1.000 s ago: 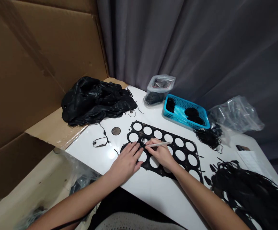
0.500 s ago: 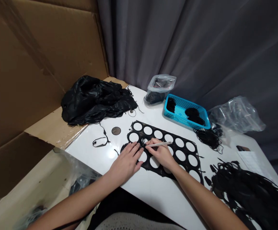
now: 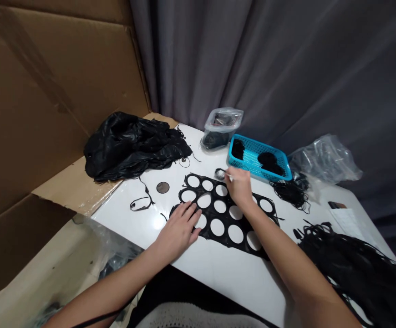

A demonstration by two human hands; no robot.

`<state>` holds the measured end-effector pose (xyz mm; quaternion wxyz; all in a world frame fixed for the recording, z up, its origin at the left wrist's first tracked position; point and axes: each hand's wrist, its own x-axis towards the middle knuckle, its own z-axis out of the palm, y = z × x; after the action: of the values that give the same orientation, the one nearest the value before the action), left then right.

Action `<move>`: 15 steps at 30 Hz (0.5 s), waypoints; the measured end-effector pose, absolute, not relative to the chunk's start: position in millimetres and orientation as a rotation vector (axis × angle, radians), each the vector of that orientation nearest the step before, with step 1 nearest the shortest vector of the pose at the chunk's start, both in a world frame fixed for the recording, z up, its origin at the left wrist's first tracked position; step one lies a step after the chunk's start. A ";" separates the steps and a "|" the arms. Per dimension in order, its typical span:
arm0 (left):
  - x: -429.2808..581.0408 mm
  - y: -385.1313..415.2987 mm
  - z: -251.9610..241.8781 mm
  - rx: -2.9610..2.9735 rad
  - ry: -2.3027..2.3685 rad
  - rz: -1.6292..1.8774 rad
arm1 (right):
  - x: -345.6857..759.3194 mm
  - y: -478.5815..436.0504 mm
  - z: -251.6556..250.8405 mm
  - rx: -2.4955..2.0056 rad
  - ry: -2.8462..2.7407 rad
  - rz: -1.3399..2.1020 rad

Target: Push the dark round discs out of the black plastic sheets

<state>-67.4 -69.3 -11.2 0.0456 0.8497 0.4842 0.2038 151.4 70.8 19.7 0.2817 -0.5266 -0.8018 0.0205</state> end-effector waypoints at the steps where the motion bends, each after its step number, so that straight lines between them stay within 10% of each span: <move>1: -67.9 -69.0 -10.8 2.593 1.478 0.630 | 157.8 80.2 23.9 -1.451 -2.059 0.052; 15: -70.9 -126.9 -3.2 2.703 1.443 0.606 | 130.3 -46.1 22.0 -1.258 -2.016 1.198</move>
<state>-70.9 -126.9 -3.2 0.0089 0.8654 0.4619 0.1941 130.3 -46.1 22.0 0.2376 -0.4591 -0.7359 0.4373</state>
